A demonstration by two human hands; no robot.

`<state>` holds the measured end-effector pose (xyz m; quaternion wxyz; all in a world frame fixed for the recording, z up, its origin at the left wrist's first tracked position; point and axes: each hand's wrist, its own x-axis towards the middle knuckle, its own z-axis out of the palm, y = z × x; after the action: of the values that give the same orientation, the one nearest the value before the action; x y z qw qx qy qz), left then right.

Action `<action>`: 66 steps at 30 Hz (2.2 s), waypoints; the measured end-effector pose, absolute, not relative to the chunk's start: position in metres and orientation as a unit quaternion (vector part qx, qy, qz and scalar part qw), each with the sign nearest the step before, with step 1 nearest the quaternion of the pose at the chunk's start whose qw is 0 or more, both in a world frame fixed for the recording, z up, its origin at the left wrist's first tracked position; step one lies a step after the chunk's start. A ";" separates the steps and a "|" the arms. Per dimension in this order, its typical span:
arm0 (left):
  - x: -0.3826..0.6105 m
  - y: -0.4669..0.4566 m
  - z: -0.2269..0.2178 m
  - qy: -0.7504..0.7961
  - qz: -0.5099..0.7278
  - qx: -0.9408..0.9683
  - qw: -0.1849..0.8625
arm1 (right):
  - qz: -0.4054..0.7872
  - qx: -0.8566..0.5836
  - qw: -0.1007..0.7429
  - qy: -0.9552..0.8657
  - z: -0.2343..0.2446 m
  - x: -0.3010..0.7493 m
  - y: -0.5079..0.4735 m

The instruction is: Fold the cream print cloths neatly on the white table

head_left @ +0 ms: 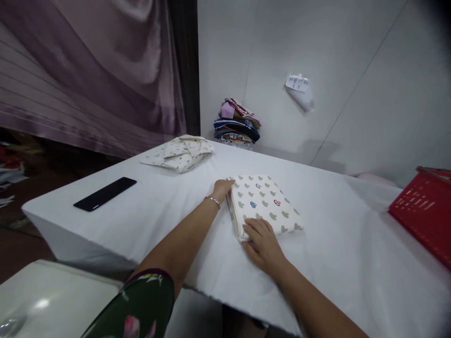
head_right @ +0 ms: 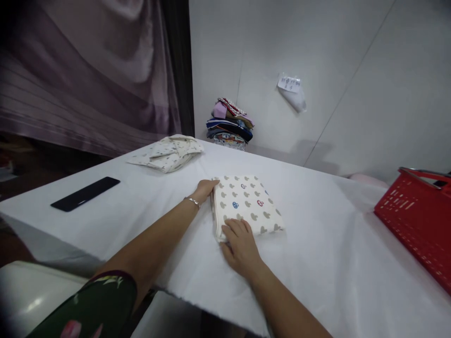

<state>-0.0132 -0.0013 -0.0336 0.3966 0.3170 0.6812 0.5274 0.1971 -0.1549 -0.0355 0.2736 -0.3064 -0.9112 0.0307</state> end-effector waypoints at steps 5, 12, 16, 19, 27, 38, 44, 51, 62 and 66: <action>-0.018 0.014 -0.035 0.699 0.528 0.300 0.377 | 0.027 -0.307 0.274 -0.911 -0.036 0.197 -0.155; -0.023 0.021 -0.042 0.712 0.520 0.297 0.367 | 0.033 -0.309 0.273 -0.910 -0.034 0.198 -0.155; -0.022 0.018 -0.036 0.707 0.513 0.304 0.380 | 0.043 -0.313 0.269 -0.910 -0.034 0.198 -0.155; -0.022 0.008 -0.026 0.698 0.497 0.309 0.412 | 0.040 -0.314 0.269 -0.910 -0.034 0.198 -0.155; -0.024 -0.049 -0.006 0.652 0.459 0.343 0.496 | 0.033 -0.314 0.274 -0.908 -0.035 0.198 -0.155; -0.005 -0.098 -0.008 0.627 0.427 0.410 0.507 | 0.030 -0.311 0.287 -0.905 -0.035 0.196 -0.157; 0.005 -0.096 -0.014 0.647 0.425 0.446 0.449 | 0.019 -0.304 0.294 -0.906 -0.037 0.197 -0.156; 0.007 -0.097 -0.020 0.653 0.431 0.454 0.427 | 0.025 -0.295 0.293 -0.909 -0.037 0.198 -0.155; 0.010 -0.100 -0.033 0.665 0.434 0.518 0.317 | 0.070 -0.288 0.320 -0.900 -0.032 0.201 -0.156; 0.010 -0.102 -0.034 0.682 0.405 0.553 0.255 | 0.048 -0.311 0.384 -0.868 -0.035 0.218 -0.143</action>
<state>0.0103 -0.1021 -0.0344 0.2546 0.5532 0.6817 0.4055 0.2180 -0.1428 -0.0350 0.3839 -0.3106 -0.8682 0.0478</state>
